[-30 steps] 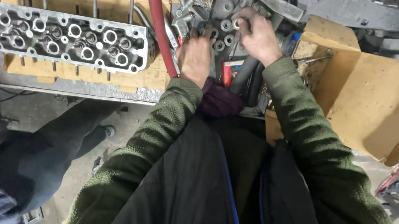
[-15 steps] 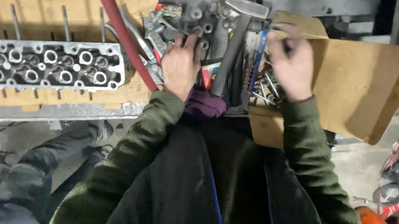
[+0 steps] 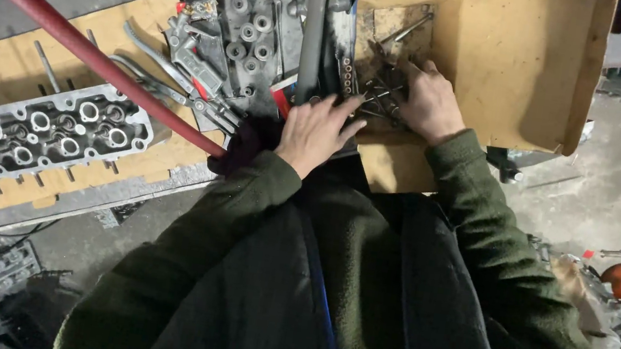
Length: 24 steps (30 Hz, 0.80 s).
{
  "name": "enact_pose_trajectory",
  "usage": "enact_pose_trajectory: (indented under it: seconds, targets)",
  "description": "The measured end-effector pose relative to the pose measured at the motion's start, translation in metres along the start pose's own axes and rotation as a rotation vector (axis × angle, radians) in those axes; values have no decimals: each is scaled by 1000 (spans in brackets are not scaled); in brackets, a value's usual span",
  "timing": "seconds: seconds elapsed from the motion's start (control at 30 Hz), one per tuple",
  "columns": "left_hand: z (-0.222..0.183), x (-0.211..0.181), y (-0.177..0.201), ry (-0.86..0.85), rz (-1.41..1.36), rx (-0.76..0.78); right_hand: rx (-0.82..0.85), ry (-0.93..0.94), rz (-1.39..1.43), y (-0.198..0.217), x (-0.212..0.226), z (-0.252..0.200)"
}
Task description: The user is inspecting and cleaning parts of an engine cylinder head, moving springs and valves.
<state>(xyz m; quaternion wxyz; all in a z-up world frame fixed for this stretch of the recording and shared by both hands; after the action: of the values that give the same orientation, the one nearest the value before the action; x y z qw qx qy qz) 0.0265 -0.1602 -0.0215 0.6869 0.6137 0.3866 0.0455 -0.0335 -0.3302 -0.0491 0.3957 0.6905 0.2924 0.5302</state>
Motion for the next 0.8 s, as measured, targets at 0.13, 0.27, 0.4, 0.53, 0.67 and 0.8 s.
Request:
enact_pose_trajectory:
  seconds: [0.13, 0.27, 0.4, 0.53, 0.67, 0.8]
  targets:
    - [4, -5, 12, 17, -22, -2, 83, 4, -35, -16, -16, 13]
    - [2, 1, 9, 94, -54, 81, 130, 13, -49, -15, -20, 9]
    - [1, 1, 12, 39, -101, -35, 44, 12, 161, 22, 0, 10]
    - [12, -17, 51, 37, -145, -85, 43, -11, 333, 51, 24, 10]
    - [15, -29, 63, -34, -211, -83, 95, 157, 609, 64, 55, 4]
    - [10, 2, 72, 89, -315, -78, 197, 191, 395, 45, 41, 5]
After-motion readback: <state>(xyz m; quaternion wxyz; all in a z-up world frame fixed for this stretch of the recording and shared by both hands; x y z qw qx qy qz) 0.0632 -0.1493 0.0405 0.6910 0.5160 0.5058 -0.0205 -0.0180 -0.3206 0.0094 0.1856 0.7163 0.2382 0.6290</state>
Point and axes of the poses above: each hand's wrist, its own z-axis towards the middle knuckle, its own y-axis out of the back of the hand, x = y × z, the point moved 10 cm from there along z, towards the middle knuckle, and after that the axes turned 7 degrees about y, right-handed, at the moved point
